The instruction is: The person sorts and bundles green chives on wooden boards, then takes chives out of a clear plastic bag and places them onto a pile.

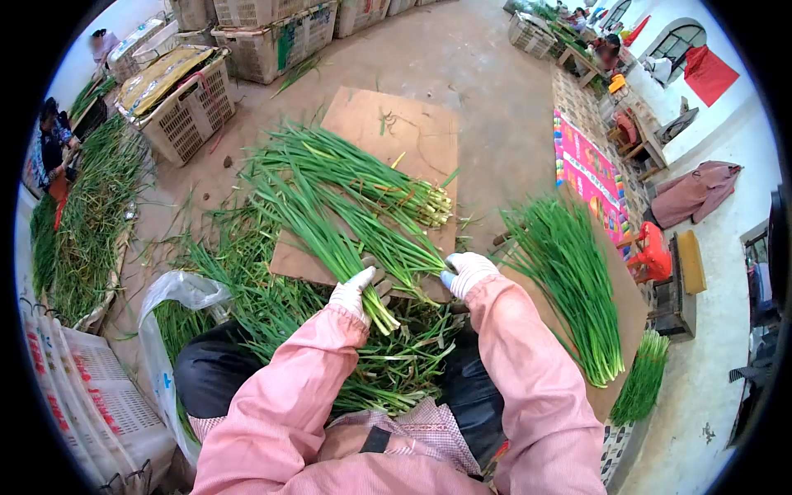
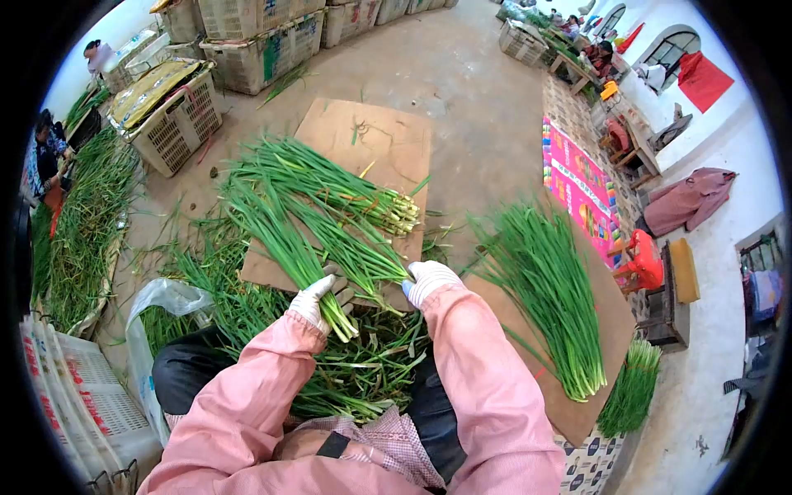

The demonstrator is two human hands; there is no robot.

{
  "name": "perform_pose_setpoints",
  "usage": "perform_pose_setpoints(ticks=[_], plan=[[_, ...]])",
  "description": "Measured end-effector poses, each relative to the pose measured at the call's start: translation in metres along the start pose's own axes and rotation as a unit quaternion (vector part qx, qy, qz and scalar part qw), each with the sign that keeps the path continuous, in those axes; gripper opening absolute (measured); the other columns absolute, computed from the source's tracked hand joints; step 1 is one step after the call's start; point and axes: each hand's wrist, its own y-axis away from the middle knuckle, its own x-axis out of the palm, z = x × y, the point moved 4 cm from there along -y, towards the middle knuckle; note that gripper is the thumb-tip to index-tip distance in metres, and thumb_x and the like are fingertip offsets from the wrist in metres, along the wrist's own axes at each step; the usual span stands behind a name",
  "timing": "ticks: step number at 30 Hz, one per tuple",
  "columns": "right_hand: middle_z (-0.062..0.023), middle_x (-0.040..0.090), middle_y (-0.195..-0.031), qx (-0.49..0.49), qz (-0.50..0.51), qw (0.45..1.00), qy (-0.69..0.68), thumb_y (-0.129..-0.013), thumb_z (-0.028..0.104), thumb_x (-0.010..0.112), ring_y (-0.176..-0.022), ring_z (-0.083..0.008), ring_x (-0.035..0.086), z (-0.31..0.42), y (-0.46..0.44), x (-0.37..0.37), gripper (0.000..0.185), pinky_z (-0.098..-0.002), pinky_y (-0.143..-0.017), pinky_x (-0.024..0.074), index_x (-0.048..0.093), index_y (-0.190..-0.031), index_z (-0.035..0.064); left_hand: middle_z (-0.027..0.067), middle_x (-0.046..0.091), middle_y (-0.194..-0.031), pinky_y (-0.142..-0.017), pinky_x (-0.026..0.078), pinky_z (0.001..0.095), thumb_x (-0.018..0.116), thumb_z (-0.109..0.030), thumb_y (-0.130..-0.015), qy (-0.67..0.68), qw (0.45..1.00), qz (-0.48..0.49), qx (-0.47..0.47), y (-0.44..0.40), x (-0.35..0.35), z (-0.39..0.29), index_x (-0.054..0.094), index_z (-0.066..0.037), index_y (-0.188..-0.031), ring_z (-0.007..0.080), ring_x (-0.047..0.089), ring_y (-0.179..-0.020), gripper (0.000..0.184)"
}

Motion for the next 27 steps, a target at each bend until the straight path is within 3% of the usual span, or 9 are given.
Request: perform_pose_setpoints(ticks=[3, 5, 6, 8, 9, 12, 17, 25, 27], plan=[[-0.0154, 0.064, -0.085, 0.036, -0.049, 0.989, -0.132, -0.083, 0.025, 0.058, -0.077, -0.0287, 0.061, -0.002, 0.020, -0.034, 0.026, -0.0363, -0.072, 0.0482, 0.061, -0.099, 0.0055, 0.0041, 0.060, -0.093, -0.064, 0.047, 0.0400, 0.062, -0.017, -0.082, -0.028, 0.999, -0.022, 0.027, 0.000, 0.002, -0.001, 0.052, -0.015, -0.114, 0.0216, 0.058, -0.077, 0.033], [-0.0154, 0.065, -0.085, 0.017, -0.135, 0.979, -0.154, -0.084, 0.027, 0.057, -0.075, -0.0299, 0.062, -0.016, 0.019, -0.015, 0.028, -0.0371, -0.067, 0.0490, 0.058, -0.102, 0.0050, 0.0023, 0.060, -0.096, -0.067, 0.048, 0.0391, 0.061, -0.016, -0.083, -0.012, 0.996, 0.090, 0.014, -0.029, -0.020, 0.009, 0.053, -0.019, -0.113, 0.0232, 0.059, -0.083, 0.032], [-0.0134, 0.065, -0.087, 0.075, -0.046, 0.948, -0.306, -0.087, 0.026, 0.055, -0.073, -0.0259, 0.062, -0.020, 0.017, 0.001, 0.028, -0.0356, -0.063, 0.0498, 0.056, -0.105, 0.0053, 0.0023, 0.060, -0.096, -0.067, 0.048, 0.0391, 0.061, -0.016, -0.083, -0.010, 0.996, 0.093, 0.015, -0.020, -0.010, 0.008, 0.053, -0.019, -0.113, 0.0232, 0.059, -0.083, 0.032], [-0.0094, 0.065, -0.096, 0.157, 0.101, 0.821, -0.540, -0.091, 0.026, 0.051, -0.073, -0.0180, 0.063, -0.027, 0.012, 0.030, 0.029, -0.0315, -0.056, 0.0520, 0.050, -0.113, 0.0071, 0.0036, 0.060, -0.094, -0.066, 0.048, 0.0408, 0.063, -0.014, -0.081, -0.026, 0.998, -0.040, 0.030, 0.010, 0.011, -0.004, 0.052, -0.014, -0.114, 0.0215, 0.058, -0.079, 0.034], [-0.0094, 0.065, -0.096, 0.153, 0.098, 0.821, -0.541, -0.091, 0.026, 0.051, -0.073, -0.0180, 0.063, -0.028, 0.012, 0.029, 0.029, -0.0315, -0.056, 0.0520, 0.050, -0.113, 0.0071, 0.0036, 0.060, -0.094, -0.066, 0.048, 0.0408, 0.063, -0.014, -0.081, -0.028, 0.998, -0.038, 0.034, 0.018, 0.014, -0.008, 0.052, -0.014, -0.114, 0.0215, 0.058, -0.079, 0.034], [-0.0109, 0.063, -0.097, 0.201, 0.088, 0.595, -0.774, -0.088, 0.032, 0.057, -0.068, -0.0227, 0.064, -0.024, 0.021, 0.033, 0.033, -0.0326, -0.051, 0.0531, 0.048, -0.113, 0.0124, 0.0030, 0.060, -0.099, -0.072, 0.049, 0.0372, 0.067, -0.015, -0.079, -0.055, 0.995, 0.005, 0.079, 0.056, 0.020, -0.023, 0.054, -0.012, -0.113, 0.0197, 0.058, -0.084, 0.037], [-0.0122, 0.064, -0.093, 0.207, 0.033, 0.602, -0.770, -0.088, 0.032, 0.057, -0.066, -0.0219, 0.063, -0.015, 0.012, 0.048, 0.031, -0.0320, -0.050, 0.0535, 0.053, -0.111, 0.0117, 0.0077, 0.058, -0.102, -0.079, 0.051, 0.0406, 0.069, -0.012, -0.076, -0.058, 0.993, 0.026, 0.101, 0.085, 0.012, -0.021, 0.049, -0.009, -0.116, 0.0236, 0.059, -0.089, 0.045], [-0.0082, 0.064, -0.085, 0.020, -0.290, 0.648, -0.704, -0.086, 0.018, 0.061, -0.065, -0.0128, 0.060, 0.009, 0.062, -0.025, 0.032, -0.0240, -0.054, 0.0497, 0.058, -0.114, 0.0011, 0.0084, 0.059, -0.103, -0.074, 0.052, 0.0407, 0.069, -0.012, -0.077, 0.007, 0.993, 0.051, 0.103, 0.078, 0.024, -0.009, 0.051, -0.011, -0.114, 0.0247, 0.060, -0.090, 0.041], [-0.0044, 0.064, -0.078, 0.046, -0.240, 0.779, -0.577, -0.085, 0.017, 0.062, -0.061, -0.0096, 0.058, -0.003, 0.053, -0.007, 0.030, -0.0226, -0.054, 0.0473, 0.060, -0.110, 0.0012, 0.0069, 0.061, -0.102, -0.076, 0.052, 0.0432, 0.066, -0.012, -0.079, 0.022, 0.996, 0.024, 0.082, 0.077, 0.035, -0.001, 0.052, -0.012, -0.114, 0.0258, 0.060, -0.090, 0.038]])
